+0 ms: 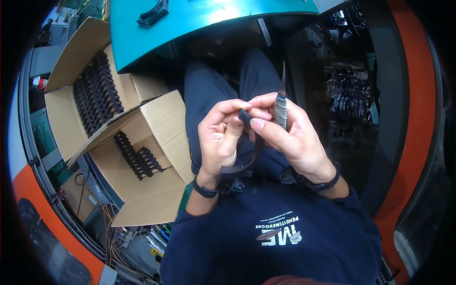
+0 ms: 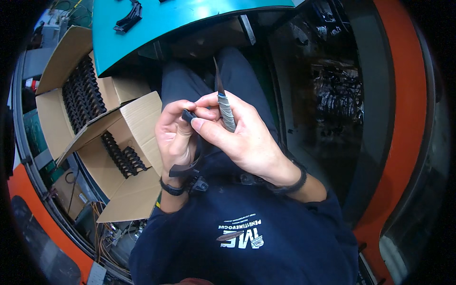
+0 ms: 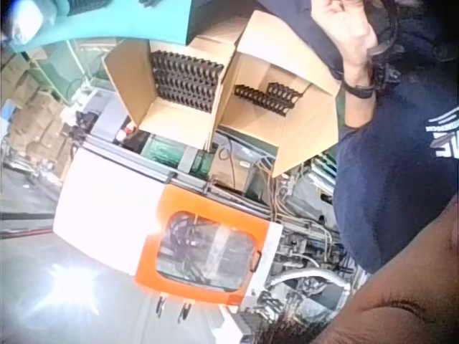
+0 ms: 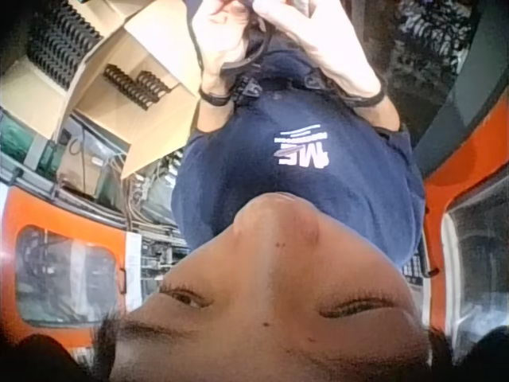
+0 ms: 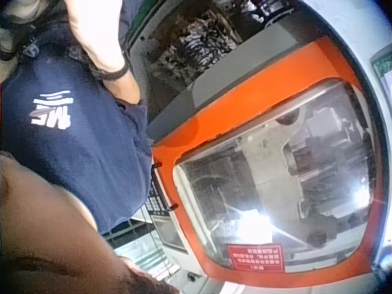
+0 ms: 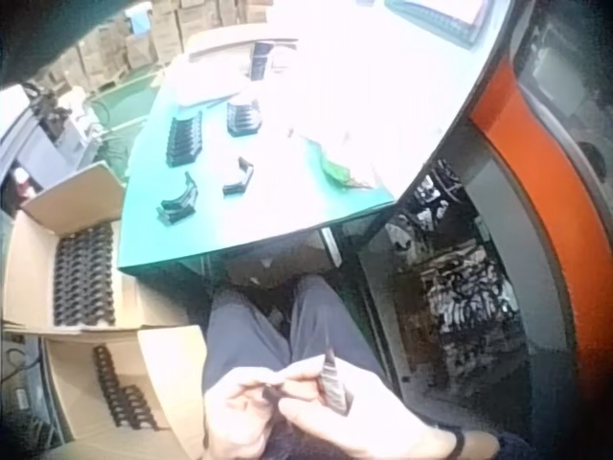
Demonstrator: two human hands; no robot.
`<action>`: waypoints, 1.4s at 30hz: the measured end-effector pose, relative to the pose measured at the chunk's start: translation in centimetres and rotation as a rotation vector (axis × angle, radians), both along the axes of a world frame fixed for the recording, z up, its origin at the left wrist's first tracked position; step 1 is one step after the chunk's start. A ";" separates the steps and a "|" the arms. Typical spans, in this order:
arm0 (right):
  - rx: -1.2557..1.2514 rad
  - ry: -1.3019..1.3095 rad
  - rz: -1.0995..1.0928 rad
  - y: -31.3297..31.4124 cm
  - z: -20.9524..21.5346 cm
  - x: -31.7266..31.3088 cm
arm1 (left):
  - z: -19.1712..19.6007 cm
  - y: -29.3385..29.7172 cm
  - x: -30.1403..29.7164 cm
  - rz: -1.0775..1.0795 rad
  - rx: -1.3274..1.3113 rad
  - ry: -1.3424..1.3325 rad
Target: Inspecting, cleaning, and installing plastic components into an industrial mold.
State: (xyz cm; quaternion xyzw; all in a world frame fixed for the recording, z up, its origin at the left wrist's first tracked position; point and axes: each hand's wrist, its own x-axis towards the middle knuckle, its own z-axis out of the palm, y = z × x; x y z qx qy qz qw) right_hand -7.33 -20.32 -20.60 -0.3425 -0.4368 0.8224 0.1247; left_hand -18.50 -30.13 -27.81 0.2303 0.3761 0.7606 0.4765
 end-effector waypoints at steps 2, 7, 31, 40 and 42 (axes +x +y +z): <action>-0.018 -0.034 0.011 0.2 0.3 0.1 | -0.1 0.1 0.0 0.010 -0.016 0.001; -0.073 -0.019 0.023 0.4 0.5 0.7 | -0.1 -0.1 0.0 0.027 -0.075 0.001; -0.563 -0.165 -0.380 12.6 -18.9 1.9 | -1.1 0.6 -3.4 0.350 -0.300 0.330; -0.449 -0.324 -0.475 19.7 -26.8 -10.9 | -0.5 5.0 -9.1 0.443 -0.392 0.512; -0.550 -0.146 -0.651 21.9 -33.6 -13.9 | 0.3 6.8 -9.8 0.445 -0.384 0.527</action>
